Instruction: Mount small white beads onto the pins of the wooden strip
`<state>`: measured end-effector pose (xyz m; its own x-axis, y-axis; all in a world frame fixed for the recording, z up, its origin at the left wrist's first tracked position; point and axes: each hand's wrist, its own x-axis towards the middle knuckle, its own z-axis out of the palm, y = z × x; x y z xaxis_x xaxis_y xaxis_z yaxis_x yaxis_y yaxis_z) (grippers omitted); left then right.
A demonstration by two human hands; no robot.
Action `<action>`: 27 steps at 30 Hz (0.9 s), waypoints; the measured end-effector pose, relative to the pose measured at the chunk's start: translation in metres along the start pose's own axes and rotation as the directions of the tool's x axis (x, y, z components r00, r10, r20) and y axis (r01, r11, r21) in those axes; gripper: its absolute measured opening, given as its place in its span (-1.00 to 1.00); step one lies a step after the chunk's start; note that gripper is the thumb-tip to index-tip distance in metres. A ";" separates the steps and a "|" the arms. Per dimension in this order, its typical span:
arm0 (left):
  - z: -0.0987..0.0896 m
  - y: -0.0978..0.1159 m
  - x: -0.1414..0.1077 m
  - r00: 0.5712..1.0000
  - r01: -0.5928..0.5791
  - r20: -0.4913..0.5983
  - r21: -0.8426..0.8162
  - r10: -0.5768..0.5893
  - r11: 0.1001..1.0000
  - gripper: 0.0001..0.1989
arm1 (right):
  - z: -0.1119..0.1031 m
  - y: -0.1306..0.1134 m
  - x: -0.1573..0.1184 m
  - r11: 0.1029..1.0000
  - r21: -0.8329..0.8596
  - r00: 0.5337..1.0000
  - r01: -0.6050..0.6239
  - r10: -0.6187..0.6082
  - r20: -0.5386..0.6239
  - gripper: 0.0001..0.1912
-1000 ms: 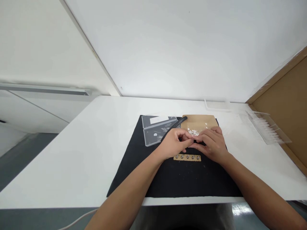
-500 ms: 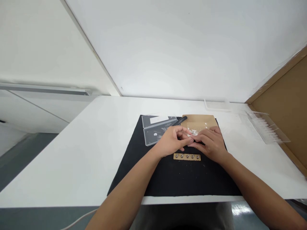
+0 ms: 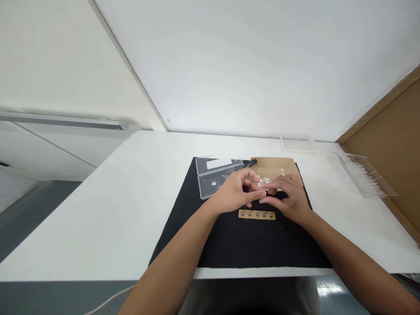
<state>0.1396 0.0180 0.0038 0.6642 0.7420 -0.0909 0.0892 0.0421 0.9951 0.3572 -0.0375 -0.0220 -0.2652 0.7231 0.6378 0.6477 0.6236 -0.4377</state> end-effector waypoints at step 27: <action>-0.003 -0.009 0.006 0.684 -0.164 -0.413 0.716 0.601 0.678 -0.83 | 0.016 -0.017 -0.004 0.999 -0.025 0.998 -0.038 0.040 0.053 -0.73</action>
<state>0.1408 0.0243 -0.0052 0.2016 0.8092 0.5518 0.4833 -0.5722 0.6625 0.3363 -0.0462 -0.0276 -0.2764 0.7619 0.5858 0.6752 0.5877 -0.4458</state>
